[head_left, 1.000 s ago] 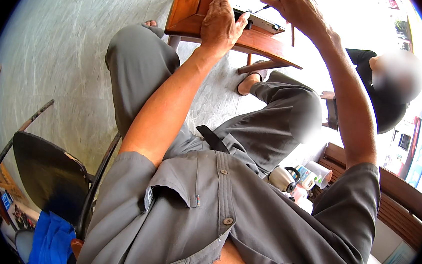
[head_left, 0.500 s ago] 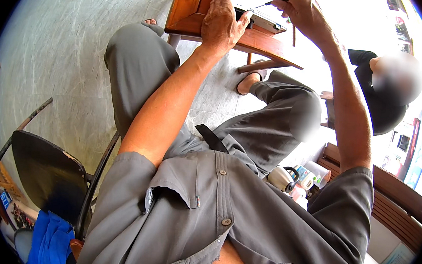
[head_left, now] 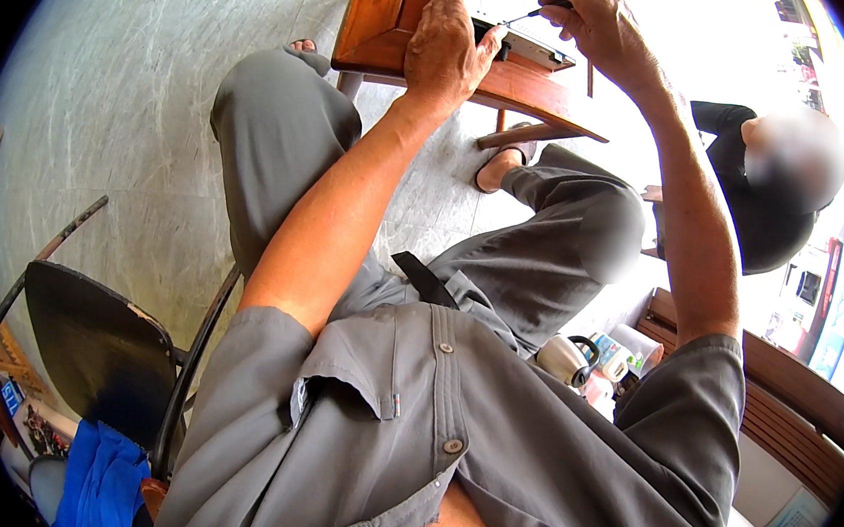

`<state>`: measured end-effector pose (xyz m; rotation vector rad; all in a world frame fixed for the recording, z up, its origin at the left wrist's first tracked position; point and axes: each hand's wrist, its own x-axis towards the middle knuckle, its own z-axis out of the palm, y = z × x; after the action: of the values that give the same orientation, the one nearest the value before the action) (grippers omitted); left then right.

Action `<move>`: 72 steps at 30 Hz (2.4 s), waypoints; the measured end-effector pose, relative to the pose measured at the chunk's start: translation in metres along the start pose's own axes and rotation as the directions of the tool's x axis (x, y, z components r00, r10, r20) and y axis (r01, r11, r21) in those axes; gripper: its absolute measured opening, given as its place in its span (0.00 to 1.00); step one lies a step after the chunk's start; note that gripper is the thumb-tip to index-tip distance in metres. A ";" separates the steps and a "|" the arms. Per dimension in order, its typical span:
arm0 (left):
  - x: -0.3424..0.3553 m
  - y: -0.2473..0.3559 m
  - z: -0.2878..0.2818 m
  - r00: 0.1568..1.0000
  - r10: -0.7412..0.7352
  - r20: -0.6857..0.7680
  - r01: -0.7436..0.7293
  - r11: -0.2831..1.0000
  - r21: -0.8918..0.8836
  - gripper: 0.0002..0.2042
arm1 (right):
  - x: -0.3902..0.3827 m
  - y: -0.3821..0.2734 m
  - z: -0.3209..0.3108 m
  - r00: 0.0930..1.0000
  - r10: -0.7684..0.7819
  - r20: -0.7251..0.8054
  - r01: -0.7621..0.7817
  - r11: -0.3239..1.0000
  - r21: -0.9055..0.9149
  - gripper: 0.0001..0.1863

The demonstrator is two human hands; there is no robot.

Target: The person is repairing a small electronic device, likely a DVD player, by reassembling its metal casing. They use a screwdriver to secure screws into the casing while seated at a wooden table.

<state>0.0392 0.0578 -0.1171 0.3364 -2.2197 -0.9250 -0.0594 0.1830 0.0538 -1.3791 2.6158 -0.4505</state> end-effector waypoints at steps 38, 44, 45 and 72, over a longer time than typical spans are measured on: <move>0.000 -0.004 -0.001 1.000 -0.015 0.007 0.015 0.999 -0.033 0.39 | 0.009 -0.008 -0.012 0.975 -0.211 0.071 0.223 0.930 -0.293 0.12; 0.000 0.002 0.002 1.000 -0.018 0.015 0.019 0.999 -0.039 0.39 | 0.009 0.030 0.000 0.983 -0.139 0.116 0.178 0.866 -0.468 0.12; 0.000 0.002 0.002 1.000 -0.011 0.010 0.011 0.999 -0.041 0.39 | 0.009 0.043 0.003 0.978 -0.169 0.119 0.207 0.833 -0.513 0.13; 0.000 -0.003 -0.003 1.000 -0.013 0.016 0.014 0.999 -0.045 0.39 | 0.010 -0.016 -0.009 0.992 -0.128 -0.014 0.120 0.959 -0.257 0.15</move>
<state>0.0410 0.0539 -0.1179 0.3243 -2.2096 -0.9863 -0.0547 0.1680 0.0676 -1.6322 2.6984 -0.1512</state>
